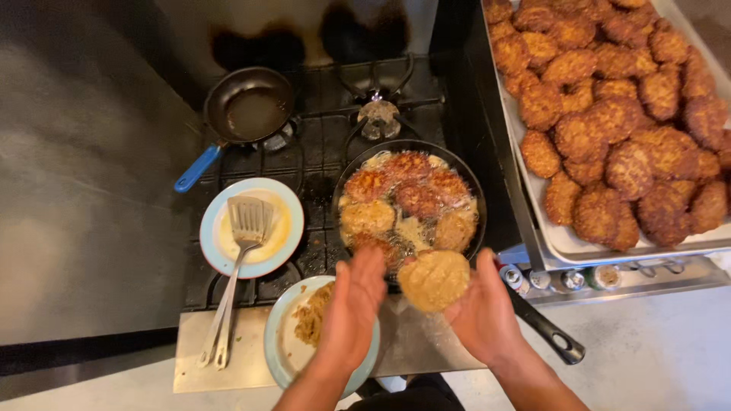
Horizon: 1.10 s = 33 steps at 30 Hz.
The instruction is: The person flips meatballs in a frying pan with two spatulas, shapes new meatballs from a bowl by hand, and transfers the cooked meatballs to a large tray.
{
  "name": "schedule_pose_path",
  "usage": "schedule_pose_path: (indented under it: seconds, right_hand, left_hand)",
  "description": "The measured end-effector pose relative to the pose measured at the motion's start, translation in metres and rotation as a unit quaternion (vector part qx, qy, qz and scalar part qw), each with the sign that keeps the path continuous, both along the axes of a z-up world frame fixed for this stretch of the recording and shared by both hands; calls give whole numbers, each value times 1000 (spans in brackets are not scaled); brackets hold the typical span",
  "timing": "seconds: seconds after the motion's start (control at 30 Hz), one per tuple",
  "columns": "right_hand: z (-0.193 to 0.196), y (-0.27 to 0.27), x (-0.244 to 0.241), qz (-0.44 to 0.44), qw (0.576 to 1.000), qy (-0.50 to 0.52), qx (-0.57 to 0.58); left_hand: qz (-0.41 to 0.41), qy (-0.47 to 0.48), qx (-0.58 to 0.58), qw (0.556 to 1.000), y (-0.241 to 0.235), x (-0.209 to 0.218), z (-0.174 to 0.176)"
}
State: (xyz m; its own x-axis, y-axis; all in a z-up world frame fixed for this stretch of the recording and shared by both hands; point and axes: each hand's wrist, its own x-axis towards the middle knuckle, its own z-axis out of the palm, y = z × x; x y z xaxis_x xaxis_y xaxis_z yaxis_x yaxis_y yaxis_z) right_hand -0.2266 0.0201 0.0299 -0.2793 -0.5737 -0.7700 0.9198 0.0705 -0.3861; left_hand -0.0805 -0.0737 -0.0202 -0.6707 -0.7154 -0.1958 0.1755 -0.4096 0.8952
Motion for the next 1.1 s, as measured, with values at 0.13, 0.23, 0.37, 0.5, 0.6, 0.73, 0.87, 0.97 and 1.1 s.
schedule_pose_path:
  seconds: [0.13, 0.23, 0.37, 0.5, 0.6, 0.73, 0.87, 0.97, 1.1]
  right_hand:
    - [-42, 18, -1, 188, 785, 568, -163]
    - [-36, 16, 10, 273, 516, 803, -119]
    - [-49, 24, -3, 117, 575, 799, -131]
    - [-26, -4, -34, 10, 851, 480, -215]
    - [-23, -18, -56, 222, 804, 490, -252]
    - [-23, -18, -56, 392, 756, 412, -324]
    - [-17, -17, -37, 349, 748, 437, -357]
    - [-31, 0, -33, 227, 825, 424, -296]
    - [-8, 25, 3, 130, 923, 353, -80]
  left_hand:
    - [-15, 30, 407, 913, 6, -21, 21]
    - [-41, 87, 465, 880, 9, -33, -12]
    - [-21, 174, 523, 834, 5, -29, -35]
    - [-9, 135, 522, 842, 3, -22, -31]
    - [-31, 127, 533, 836, 5, -19, -25]
    - [-92, 174, 523, 829, 12, -11, -32]
    - [-80, 159, 528, 830, 11, 1, -33]
    - [-73, 170, 522, 833, 7, 9, -24]
    - [-69, 135, 514, 844, 6, 16, -19]
